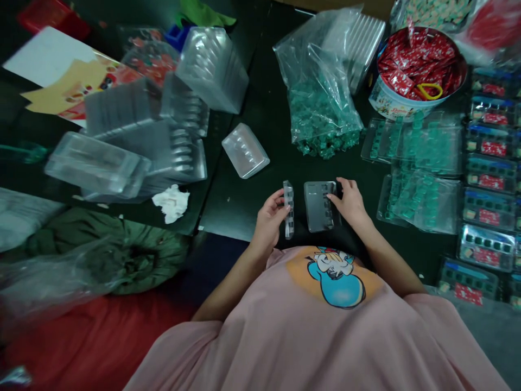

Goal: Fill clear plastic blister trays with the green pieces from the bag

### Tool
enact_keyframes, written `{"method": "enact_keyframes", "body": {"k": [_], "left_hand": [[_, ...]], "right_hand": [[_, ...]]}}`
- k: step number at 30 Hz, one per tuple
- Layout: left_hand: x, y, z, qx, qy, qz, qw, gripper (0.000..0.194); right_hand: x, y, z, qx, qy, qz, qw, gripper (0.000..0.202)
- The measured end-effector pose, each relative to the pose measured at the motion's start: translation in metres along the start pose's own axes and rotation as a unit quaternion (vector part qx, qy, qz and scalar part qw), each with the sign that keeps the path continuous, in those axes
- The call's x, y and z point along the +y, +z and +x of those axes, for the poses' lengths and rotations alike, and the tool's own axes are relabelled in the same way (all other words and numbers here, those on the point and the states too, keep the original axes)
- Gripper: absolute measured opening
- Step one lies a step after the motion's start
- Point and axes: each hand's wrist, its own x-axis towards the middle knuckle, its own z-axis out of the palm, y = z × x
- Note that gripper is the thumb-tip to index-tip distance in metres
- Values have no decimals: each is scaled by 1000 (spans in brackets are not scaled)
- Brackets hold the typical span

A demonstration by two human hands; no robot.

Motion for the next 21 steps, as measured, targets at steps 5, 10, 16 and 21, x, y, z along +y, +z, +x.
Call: {"method": "enact_keyframes", "body": {"k": [5, 10, 16, 21], "left_hand": [[0, 2, 1, -4, 5, 6, 1000, 47], [-1, 4, 1, -6, 15, 10, 1000, 44], [5, -6, 7, 52, 121, 173, 976, 51], [-3, 2, 7, -22, 159, 328, 931, 56]], "right_hand": [[2, 6, 9, -28, 17, 17, 999, 56], [-4, 11, -2, -125, 62, 236, 962, 42], [-12, -2, -13, -198, 128, 434, 870, 38], [-31, 5, -16, -170, 142, 484, 846, 35]]}}
